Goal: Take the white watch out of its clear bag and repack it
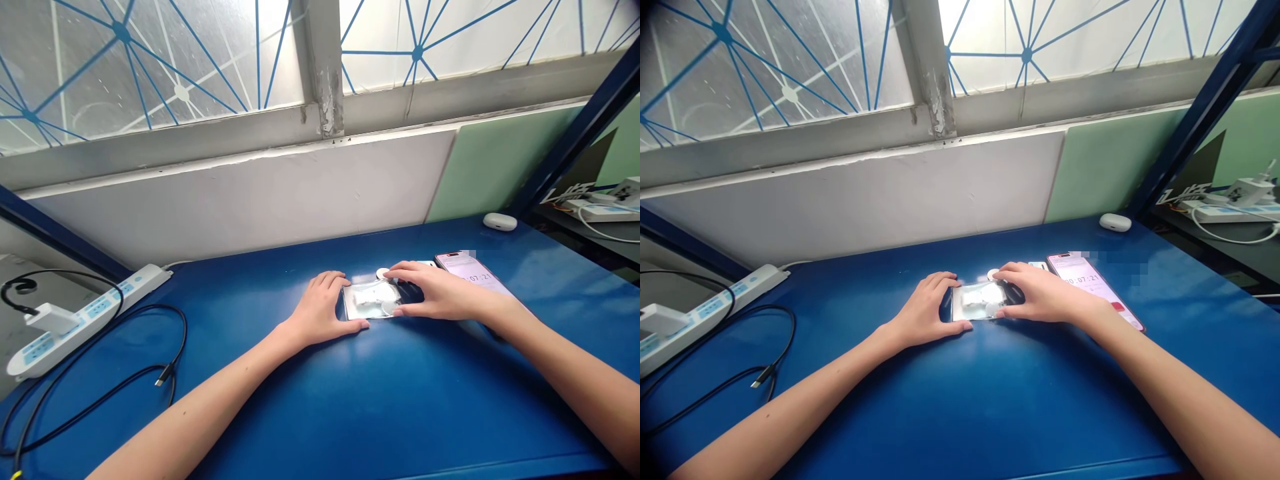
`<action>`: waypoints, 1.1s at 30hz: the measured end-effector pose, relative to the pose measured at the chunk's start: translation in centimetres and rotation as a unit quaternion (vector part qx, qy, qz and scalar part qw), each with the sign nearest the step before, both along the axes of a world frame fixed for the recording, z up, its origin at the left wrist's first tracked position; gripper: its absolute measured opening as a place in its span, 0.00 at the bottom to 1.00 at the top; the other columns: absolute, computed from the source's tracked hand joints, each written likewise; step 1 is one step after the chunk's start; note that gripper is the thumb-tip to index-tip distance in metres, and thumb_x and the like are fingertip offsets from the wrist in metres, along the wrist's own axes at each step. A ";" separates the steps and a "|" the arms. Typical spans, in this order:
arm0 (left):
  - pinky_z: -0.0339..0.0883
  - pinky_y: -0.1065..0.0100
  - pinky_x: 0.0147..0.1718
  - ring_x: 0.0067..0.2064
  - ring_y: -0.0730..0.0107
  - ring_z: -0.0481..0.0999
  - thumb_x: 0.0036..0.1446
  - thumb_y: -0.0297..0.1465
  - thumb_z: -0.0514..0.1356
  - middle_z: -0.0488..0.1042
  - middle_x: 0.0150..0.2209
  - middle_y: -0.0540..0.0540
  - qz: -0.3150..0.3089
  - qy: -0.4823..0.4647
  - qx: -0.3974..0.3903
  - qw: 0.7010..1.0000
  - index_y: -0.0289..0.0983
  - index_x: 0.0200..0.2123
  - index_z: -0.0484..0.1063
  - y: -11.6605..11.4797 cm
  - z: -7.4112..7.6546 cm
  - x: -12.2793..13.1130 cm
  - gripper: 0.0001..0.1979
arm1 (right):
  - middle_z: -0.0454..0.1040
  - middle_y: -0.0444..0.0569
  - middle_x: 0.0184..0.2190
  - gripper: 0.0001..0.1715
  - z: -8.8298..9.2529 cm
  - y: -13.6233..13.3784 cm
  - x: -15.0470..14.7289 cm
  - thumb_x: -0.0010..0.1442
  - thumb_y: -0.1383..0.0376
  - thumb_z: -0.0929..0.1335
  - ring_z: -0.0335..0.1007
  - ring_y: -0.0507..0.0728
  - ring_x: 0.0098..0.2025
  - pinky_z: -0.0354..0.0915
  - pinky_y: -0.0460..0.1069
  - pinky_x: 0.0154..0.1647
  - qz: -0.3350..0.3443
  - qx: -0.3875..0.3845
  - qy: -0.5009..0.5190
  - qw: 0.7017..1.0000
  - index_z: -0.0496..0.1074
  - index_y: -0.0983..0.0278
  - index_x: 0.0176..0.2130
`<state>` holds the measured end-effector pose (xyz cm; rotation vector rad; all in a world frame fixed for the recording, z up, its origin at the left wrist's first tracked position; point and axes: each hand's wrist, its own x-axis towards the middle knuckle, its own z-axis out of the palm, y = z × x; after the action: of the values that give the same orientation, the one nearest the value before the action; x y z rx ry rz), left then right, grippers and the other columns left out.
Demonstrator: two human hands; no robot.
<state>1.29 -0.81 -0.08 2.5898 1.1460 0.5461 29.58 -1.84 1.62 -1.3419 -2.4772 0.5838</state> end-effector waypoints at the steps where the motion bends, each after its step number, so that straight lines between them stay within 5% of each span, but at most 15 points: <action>1: 0.58 0.48 0.60 0.61 0.45 0.65 0.46 0.55 0.67 0.69 0.57 0.36 -0.002 0.002 0.004 1.000 0.37 0.52 0.68 0.0 0.0 0.0 0.37 | 0.68 0.57 0.60 0.43 0.0 0.0 0.0 0.55 0.42 0.69 0.68 0.70 0.57 0.66 0.62 0.55 -0.001 0.000 0.001 1.000 0.66 0.59 0.62; 18: 0.58 0.49 0.60 0.61 0.47 0.65 0.52 0.53 0.64 0.68 0.58 0.38 -0.007 0.005 0.001 1.000 0.38 0.56 0.68 -0.2 0.2 0.0 0.34 | 0.66 0.57 0.63 0.47 -0.4 0.2 0.8 0.55 0.41 0.69 0.63 0.72 0.61 0.62 0.64 0.59 0.002 0.002 -0.008 1.000 0.60 0.58 0.66; 25: 0.60 0.48 0.59 0.61 0.45 0.64 0.43 0.53 0.70 0.69 0.58 0.38 0.014 -0.018 -0.045 0.999 0.39 0.53 0.70 0.3 0.4 -0.3 0.38 | 0.67 0.56 0.62 0.44 -0.2 0.6 0.9 0.54 0.42 0.70 0.63 0.72 0.62 0.63 0.64 0.59 0.007 0.004 0.003 1.000 0.65 0.58 0.63; 33: 0.59 0.49 0.59 0.61 0.46 0.65 0.43 0.54 0.69 0.69 0.57 0.38 0.013 -0.029 -0.027 0.999 0.38 0.53 0.68 0.2 -0.2 -0.2 0.39 | 0.64 0.54 0.65 0.43 -0.5 0.5 1.0 0.56 0.42 0.69 0.60 0.72 0.64 0.60 0.66 0.62 0.014 0.004 -0.007 1.000 0.64 0.57 0.64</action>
<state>1.12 -0.65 -0.32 2.4996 1.1607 0.5842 30.53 -1.30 1.13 -1.3143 -2.5120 0.5716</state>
